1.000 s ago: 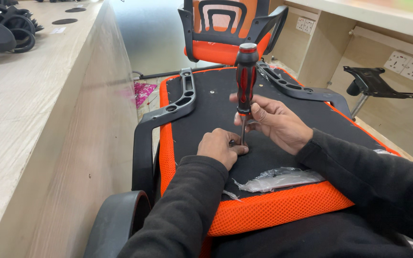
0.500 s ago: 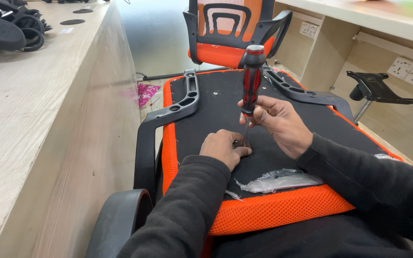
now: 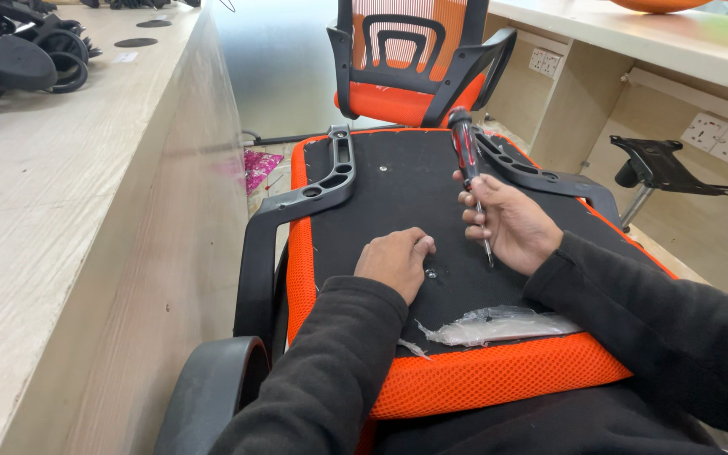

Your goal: The person uses a screwdriver to tighten screws into the underside of an orange office chair seat, securing the black plastic frame brackets. The person repeatedly positions screws and turns the screwdriver to fasten them.

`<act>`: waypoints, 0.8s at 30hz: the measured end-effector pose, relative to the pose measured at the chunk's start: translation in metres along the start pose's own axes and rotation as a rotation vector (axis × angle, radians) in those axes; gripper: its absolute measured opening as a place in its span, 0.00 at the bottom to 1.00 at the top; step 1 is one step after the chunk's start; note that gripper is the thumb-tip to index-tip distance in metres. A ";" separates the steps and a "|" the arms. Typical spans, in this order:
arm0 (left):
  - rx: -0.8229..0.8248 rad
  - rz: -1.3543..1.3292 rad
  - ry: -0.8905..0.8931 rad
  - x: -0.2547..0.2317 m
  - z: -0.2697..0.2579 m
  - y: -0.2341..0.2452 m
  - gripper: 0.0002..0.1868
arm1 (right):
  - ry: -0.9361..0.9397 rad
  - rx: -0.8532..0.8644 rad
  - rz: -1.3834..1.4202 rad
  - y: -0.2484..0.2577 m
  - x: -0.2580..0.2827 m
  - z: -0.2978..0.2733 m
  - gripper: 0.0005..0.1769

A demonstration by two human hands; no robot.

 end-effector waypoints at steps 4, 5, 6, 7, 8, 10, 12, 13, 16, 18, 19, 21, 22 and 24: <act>0.022 -0.004 0.084 -0.004 -0.002 0.004 0.17 | -0.003 -0.136 -0.282 0.029 -0.001 0.009 0.16; 0.004 -0.004 0.068 -0.005 -0.001 0.007 0.17 | 0.026 -0.149 -0.355 0.041 0.005 0.014 0.16; -0.012 -0.002 0.055 -0.006 -0.002 0.009 0.17 | 0.053 -0.161 -0.426 0.055 0.010 0.019 0.15; -0.038 0.003 0.094 -0.001 -0.002 0.013 0.17 | 0.045 -0.225 -0.491 0.074 0.014 0.024 0.13; -0.066 0.006 0.133 0.005 0.000 0.017 0.17 | 0.037 -0.289 -0.559 0.097 0.022 0.028 0.12; -0.174 0.093 0.134 0.015 0.006 0.030 0.17 | 0.114 -0.422 -0.942 0.141 0.044 0.040 0.17; -0.332 0.257 0.059 0.023 0.014 0.046 0.17 | 0.022 -0.665 -1.491 0.191 0.063 0.044 0.24; -0.411 0.344 0.044 0.028 0.020 0.053 0.16 | 0.068 -0.626 -1.554 0.207 0.066 0.049 0.25; -0.534 0.487 0.082 0.052 0.042 0.072 0.17 | 0.067 -0.532 -1.662 0.247 0.064 0.064 0.27; -0.542 0.529 0.147 0.072 0.056 0.079 0.24 | -0.127 -0.494 -1.632 0.276 0.058 0.072 0.27; -0.530 0.543 0.185 0.081 0.063 0.081 0.30 | -0.080 -0.463 -1.630 0.281 0.062 0.073 0.27; -0.443 0.574 0.246 0.098 0.073 0.079 0.40 | 0.019 -0.399 -1.627 0.283 0.070 0.072 0.27; -0.370 0.590 0.271 0.105 0.076 0.077 0.43 | 0.011 -0.449 -1.633 0.285 0.072 0.068 0.27; -0.303 0.602 0.282 0.112 0.079 0.079 0.48 | -0.001 -0.549 -1.645 0.284 0.074 0.054 0.26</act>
Point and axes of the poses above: each hand's wrist, its own z-axis towards the middle knuckle, its own y-axis out of the back of the hand, x = y × z, the point moved 7 cm from there along z, towards the middle knuckle, and after that the axes turned 6 degrees about -z, right-handed, at the moved point
